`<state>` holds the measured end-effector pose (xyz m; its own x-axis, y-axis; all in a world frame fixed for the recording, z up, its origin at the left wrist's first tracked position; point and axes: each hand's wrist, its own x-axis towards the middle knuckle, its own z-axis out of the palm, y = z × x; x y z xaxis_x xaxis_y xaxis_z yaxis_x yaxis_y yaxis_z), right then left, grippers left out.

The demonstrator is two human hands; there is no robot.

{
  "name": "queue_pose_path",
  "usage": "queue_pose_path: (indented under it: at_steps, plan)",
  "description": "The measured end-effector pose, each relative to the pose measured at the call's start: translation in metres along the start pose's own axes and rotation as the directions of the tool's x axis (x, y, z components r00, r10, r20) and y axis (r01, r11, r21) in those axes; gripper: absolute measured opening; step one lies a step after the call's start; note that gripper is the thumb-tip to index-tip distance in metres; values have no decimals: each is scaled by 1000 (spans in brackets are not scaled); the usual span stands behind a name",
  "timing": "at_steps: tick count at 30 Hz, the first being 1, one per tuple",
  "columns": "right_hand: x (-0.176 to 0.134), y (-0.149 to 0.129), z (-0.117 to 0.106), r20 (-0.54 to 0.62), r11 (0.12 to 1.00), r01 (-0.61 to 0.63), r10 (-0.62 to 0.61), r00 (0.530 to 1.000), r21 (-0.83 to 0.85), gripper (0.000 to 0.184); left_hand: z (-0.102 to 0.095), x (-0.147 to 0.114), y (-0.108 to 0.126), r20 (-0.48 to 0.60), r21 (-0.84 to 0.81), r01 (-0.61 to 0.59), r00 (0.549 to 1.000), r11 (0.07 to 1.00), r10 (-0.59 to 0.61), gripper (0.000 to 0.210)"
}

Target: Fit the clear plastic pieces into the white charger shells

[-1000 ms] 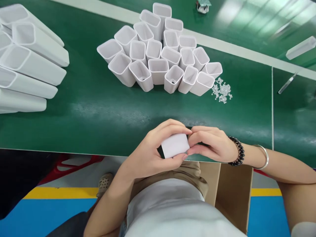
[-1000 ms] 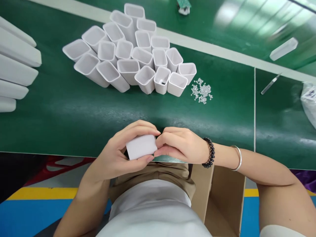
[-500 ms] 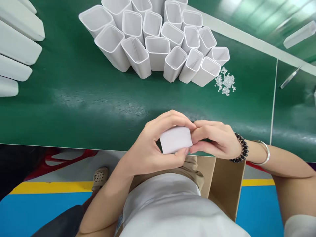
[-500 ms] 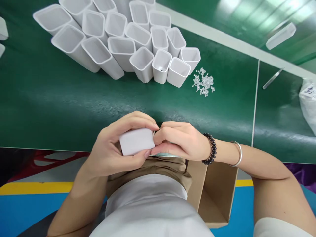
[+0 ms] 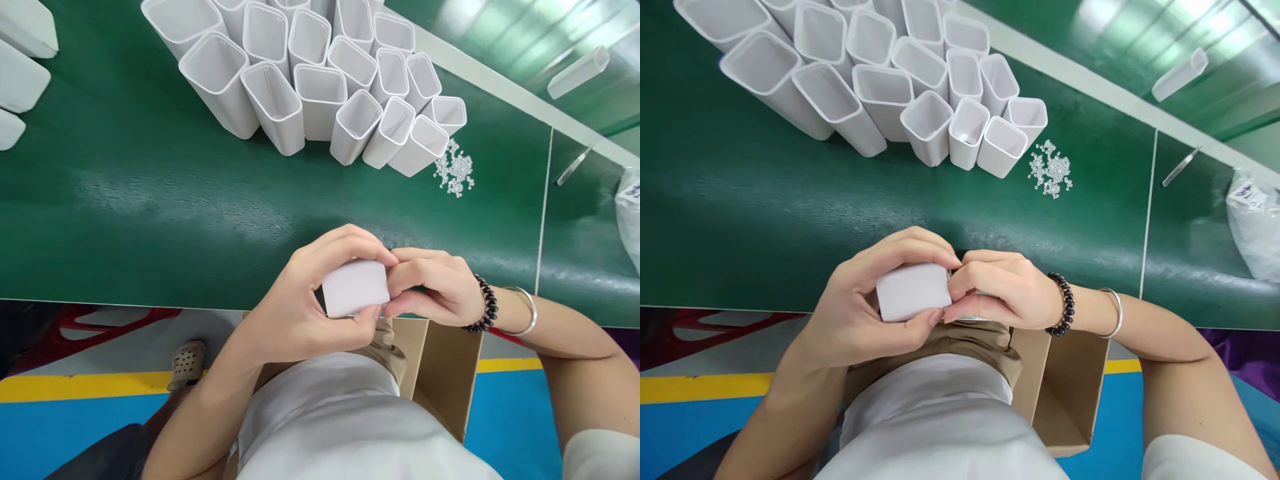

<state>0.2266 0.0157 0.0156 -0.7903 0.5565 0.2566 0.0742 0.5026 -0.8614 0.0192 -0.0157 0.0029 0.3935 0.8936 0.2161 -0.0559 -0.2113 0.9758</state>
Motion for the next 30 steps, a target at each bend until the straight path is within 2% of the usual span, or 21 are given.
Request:
queue_pose_path:
  at_steps: [17, 24, 30]
  plan:
    - [1, 0, 1, 5, 1000, -15, 15, 1000, -20, 12, 0, 0, 0, 2, 31, 37, 999, 999, -37, 39]
    - [0, -2, -4, 16, 998, -60, 61, 998, -26, 16, -3, -1, 0, 77, 43, 69, 994, 997, -72, 40]
    - [0, -3, -6, 48, 996, -83, 84, 995, -22, 16, -4, -2, 0, 92, 43, 73, 993, 996, -77, 39]
